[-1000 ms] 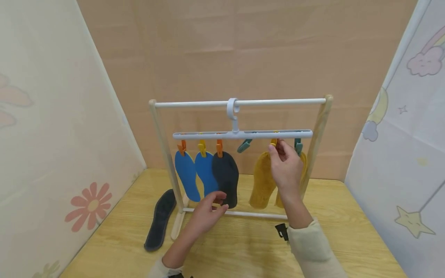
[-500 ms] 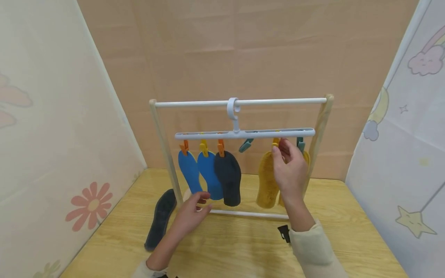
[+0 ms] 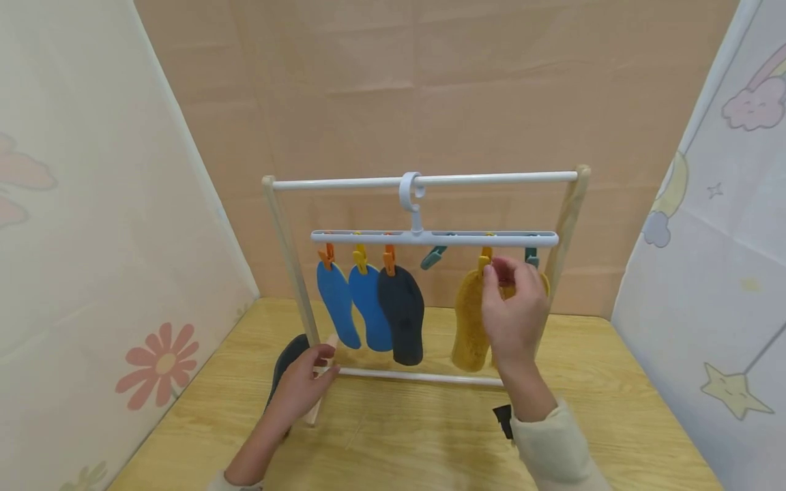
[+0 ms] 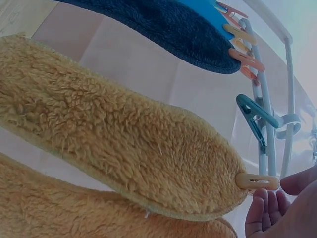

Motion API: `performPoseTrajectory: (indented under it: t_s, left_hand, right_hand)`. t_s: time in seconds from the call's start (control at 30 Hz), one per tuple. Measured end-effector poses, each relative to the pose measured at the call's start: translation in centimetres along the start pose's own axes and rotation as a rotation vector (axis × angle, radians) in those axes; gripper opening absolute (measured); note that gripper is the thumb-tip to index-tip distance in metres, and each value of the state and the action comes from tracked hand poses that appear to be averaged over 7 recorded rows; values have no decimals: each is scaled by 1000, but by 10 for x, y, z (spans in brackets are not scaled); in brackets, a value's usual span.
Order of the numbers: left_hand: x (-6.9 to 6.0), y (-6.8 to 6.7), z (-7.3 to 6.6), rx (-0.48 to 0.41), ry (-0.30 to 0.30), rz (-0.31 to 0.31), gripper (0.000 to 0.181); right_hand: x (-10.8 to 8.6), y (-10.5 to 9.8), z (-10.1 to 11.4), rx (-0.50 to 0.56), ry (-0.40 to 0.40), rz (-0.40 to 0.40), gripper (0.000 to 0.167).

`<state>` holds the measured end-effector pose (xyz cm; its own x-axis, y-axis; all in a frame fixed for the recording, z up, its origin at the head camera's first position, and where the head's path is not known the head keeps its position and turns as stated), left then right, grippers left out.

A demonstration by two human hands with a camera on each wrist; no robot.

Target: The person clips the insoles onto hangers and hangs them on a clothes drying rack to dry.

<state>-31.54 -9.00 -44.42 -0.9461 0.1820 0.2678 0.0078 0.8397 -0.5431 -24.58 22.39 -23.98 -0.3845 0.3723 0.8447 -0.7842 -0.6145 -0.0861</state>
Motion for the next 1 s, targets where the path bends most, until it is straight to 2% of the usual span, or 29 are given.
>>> performPoseTrajectory:
  t_s: [0.37, 0.57, 0.67, 0.83, 0.93, 1.0]
  left_hand:
    - [-1, -18, 31, 70, -21, -50, 34]
    - [0, -25, 54, 83, -94, -53, 34]
    - [2, -28, 64, 83, -141, -55, 35]
    - [4, -35, 68, 95, -159, -71, 36]
    - [4, -38, 70, 109, -175, -77, 37]
    - [4, -39, 73, 121, -189, -79, 37]
  right_hand:
    - [-4, 0, 11, 16, -39, -12, 11]
    - [-7, 3, 18, 53, -68, 4, 11]
    - [-8, 7, 20, 103, -68, 33, 12]
    - [-11, 14, 21, 103, -38, 97, 16]
    - [-13, 20, 21, 55, -15, 180, 22]
    - [-15, 26, 20, 30, 17, 264, 30]
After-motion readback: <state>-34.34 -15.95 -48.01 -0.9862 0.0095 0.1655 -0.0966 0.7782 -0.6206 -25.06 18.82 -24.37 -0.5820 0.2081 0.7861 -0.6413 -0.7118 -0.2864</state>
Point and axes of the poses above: each hand's wrist, its own x-axis towards the middle knuckle, its own y-axis out of the palm, z = x × y, the point moved 6 cm from there along x, towards the middle knuckle, and after that the axes turned 1 degree about x, right-handed, at the moved point
